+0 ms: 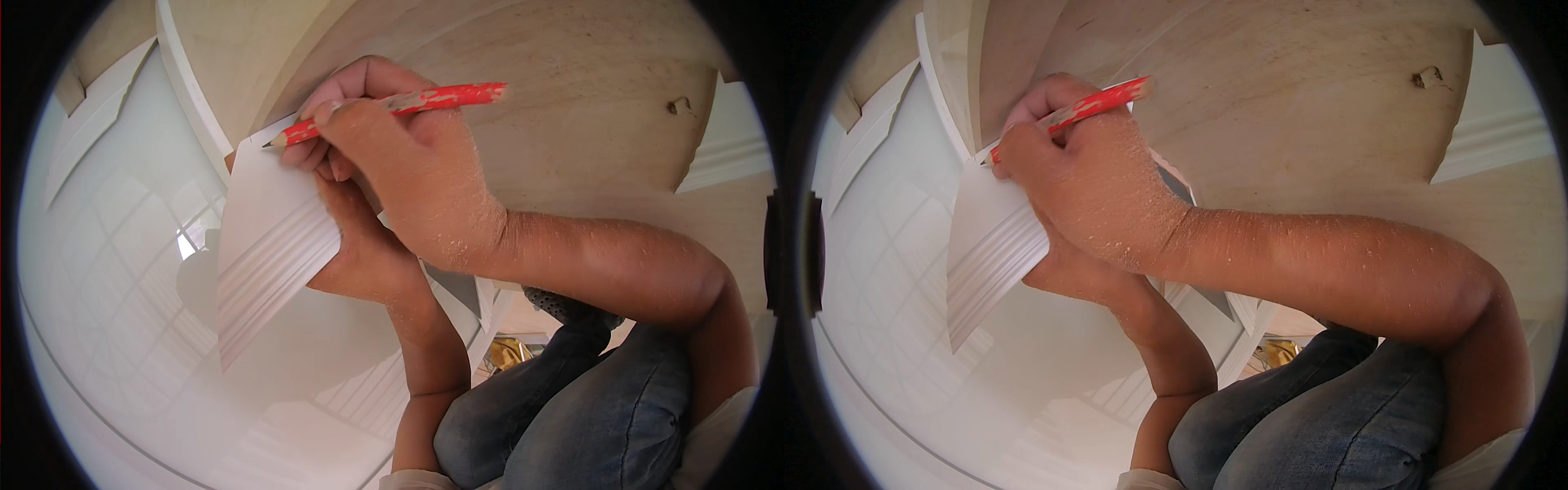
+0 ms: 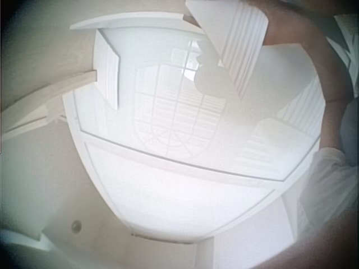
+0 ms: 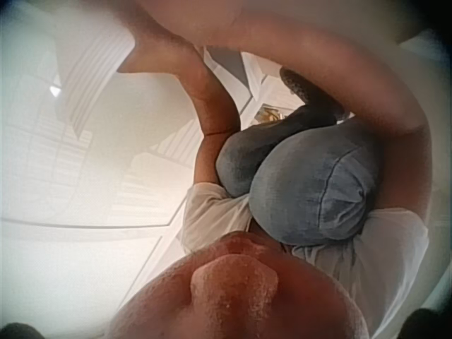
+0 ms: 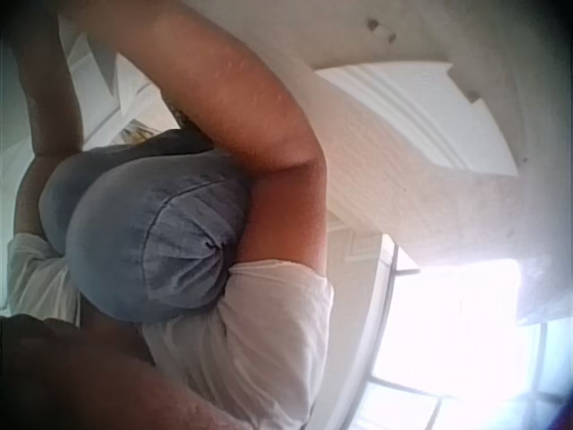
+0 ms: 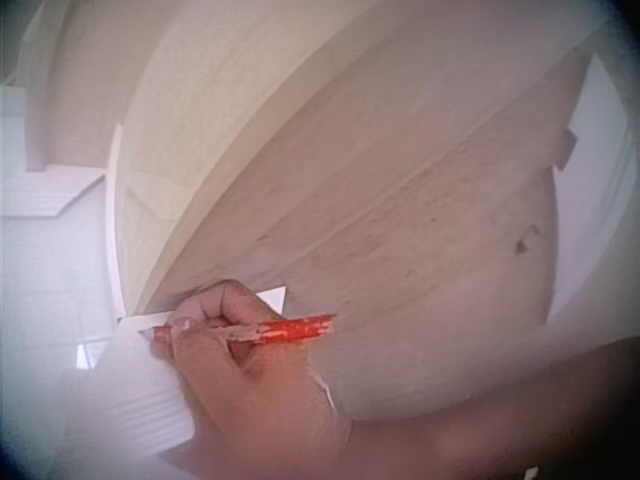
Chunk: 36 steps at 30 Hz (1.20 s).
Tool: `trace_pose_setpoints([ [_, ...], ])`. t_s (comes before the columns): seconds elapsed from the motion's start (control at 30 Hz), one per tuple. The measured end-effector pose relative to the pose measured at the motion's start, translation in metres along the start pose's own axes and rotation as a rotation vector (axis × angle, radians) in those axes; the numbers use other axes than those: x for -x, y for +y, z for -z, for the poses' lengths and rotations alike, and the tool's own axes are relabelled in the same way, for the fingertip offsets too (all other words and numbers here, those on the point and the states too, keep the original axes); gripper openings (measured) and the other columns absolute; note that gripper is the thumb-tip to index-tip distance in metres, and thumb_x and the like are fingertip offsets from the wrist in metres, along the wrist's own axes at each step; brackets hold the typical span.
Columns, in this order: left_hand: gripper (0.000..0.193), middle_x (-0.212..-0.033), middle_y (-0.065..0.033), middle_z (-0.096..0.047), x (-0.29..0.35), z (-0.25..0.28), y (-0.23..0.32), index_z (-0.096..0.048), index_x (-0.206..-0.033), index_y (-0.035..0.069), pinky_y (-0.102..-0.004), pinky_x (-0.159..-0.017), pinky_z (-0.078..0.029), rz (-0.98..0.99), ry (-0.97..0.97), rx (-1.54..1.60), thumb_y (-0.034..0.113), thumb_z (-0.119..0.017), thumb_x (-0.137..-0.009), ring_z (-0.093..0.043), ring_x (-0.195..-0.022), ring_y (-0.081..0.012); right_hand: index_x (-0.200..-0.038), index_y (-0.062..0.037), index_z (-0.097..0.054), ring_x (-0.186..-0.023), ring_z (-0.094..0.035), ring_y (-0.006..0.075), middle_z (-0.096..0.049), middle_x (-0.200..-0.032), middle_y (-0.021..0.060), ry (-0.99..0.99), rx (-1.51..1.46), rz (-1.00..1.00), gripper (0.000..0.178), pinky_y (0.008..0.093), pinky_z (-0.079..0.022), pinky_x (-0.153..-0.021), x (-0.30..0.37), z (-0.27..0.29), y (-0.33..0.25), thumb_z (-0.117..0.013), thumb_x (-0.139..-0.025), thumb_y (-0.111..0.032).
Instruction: Measure, cut, and fit decorative molding pieces to a curved surface or staircase element.
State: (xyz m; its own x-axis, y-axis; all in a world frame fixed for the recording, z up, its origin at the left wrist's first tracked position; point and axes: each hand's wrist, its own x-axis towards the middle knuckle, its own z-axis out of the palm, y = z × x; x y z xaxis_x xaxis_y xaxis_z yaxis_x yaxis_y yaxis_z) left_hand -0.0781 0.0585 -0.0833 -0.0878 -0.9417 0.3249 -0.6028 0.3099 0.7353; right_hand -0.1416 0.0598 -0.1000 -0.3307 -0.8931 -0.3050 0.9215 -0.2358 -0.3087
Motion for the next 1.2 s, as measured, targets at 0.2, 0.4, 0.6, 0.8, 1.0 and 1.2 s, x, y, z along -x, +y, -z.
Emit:
trace_pose_setpoints([
  [0.2,0.054,-0.125,-0.021,-0.064,-0.002,0.008,-0.007,-0.045,-0.145,-0.009,-0.0378,-0.093,-0.057,-0.048,0.054,-0.009,-0.003,-0.066,-0.096,-0.067,-0.108,-0.0251,-0.101,0.0009,-0.06,-0.084,-0.066,0.0143,-0.07,-0.09,0.0086,0.033,-0.093,-0.031,0.018,0.0303,-0.053,-0.078,-0.003,0.011,-0.001,-0.056,-0.096,-0.015],
  [0.4,0.027,-0.11,-0.0194,-0.071,-0.002,0.005,-0.011,-0.063,-0.115,-0.013,-0.0354,-0.077,-0.06,-0.18,0.15,-0.103,0.006,-0.068,-0.096,-0.071,-0.094,-0.0246,-0.106,-0.0012,-0.06,-0.096,-0.067,0.0132,-0.07,-0.1,0.0076,0.08,0.061,-0.026,0.014,0.0294,-0.051,-0.083,-0.006,0.012,0.007,-0.057,-0.099,-0.013],
  [0.6,0.027,-0.109,-0.0193,-0.071,-0.001,0.005,-0.012,-0.063,-0.115,-0.013,-0.0348,-0.076,-0.061,-0.152,0.165,-0.117,0.004,-0.069,-0.095,-0.071,-0.092,-0.0238,-0.108,-0.0008,-0.059,-0.099,-0.066,0.0124,-0.071,-0.101,0.008,0.077,0.153,-0.031,0.019,0.0294,-0.051,-0.088,-0.009,0.013,0.009,-0.06,-0.1,-0.018],
  [0.8,0.027,-0.109,-0.0199,-0.071,-0.002,0.003,-0.01,-0.063,-0.115,-0.014,-0.0349,-0.076,-0.061,-0.142,0.187,-0.125,0.004,-0.069,-0.095,-0.072,-0.091,-0.0242,-0.108,-0.0009,-0.059,-0.098,-0.066,0.0127,-0.072,-0.1,0.0084,0.061,0.204,-0.041,0.021,0.0289,-0.051,-0.089,-0.009,0.013,0.006,-0.06,-0.099,-0.02],
  [1.0,0.028,-0.108,-0.0202,-0.071,-0.002,0.006,-0.012,-0.063,-0.114,-0.014,-0.0353,-0.077,-0.061,-0.178,0.182,-0.135,0.005,-0.069,-0.095,-0.072,-0.092,-0.025,-0.106,-0.0009,-0.061,-0.097,-0.066,0.0123,-0.072,-0.099,0.0079,0.057,0.163,-0.034,0.019,0.0295,-0.051,-0.089,-0.008,0.014,0.007,-0.059,-0.098,-0.019],
  [1.2,0.029,-0.109,-0.0195,-0.071,0.001,0.006,-0.015,-0.063,-0.116,-0.014,-0.0353,-0.078,-0.06,-0.163,0.158,-0.128,0.005,-0.069,-0.096,-0.071,-0.093,-0.0247,-0.104,-0.0016,-0.062,-0.094,-0.065,0.0119,-0.071,-0.098,0.0078,0.067,0.176,-0.049,0.017,0.0296,-0.051,-0.087,-0.009,0.018,0.007,-0.057,-0.098,-0.017],
])
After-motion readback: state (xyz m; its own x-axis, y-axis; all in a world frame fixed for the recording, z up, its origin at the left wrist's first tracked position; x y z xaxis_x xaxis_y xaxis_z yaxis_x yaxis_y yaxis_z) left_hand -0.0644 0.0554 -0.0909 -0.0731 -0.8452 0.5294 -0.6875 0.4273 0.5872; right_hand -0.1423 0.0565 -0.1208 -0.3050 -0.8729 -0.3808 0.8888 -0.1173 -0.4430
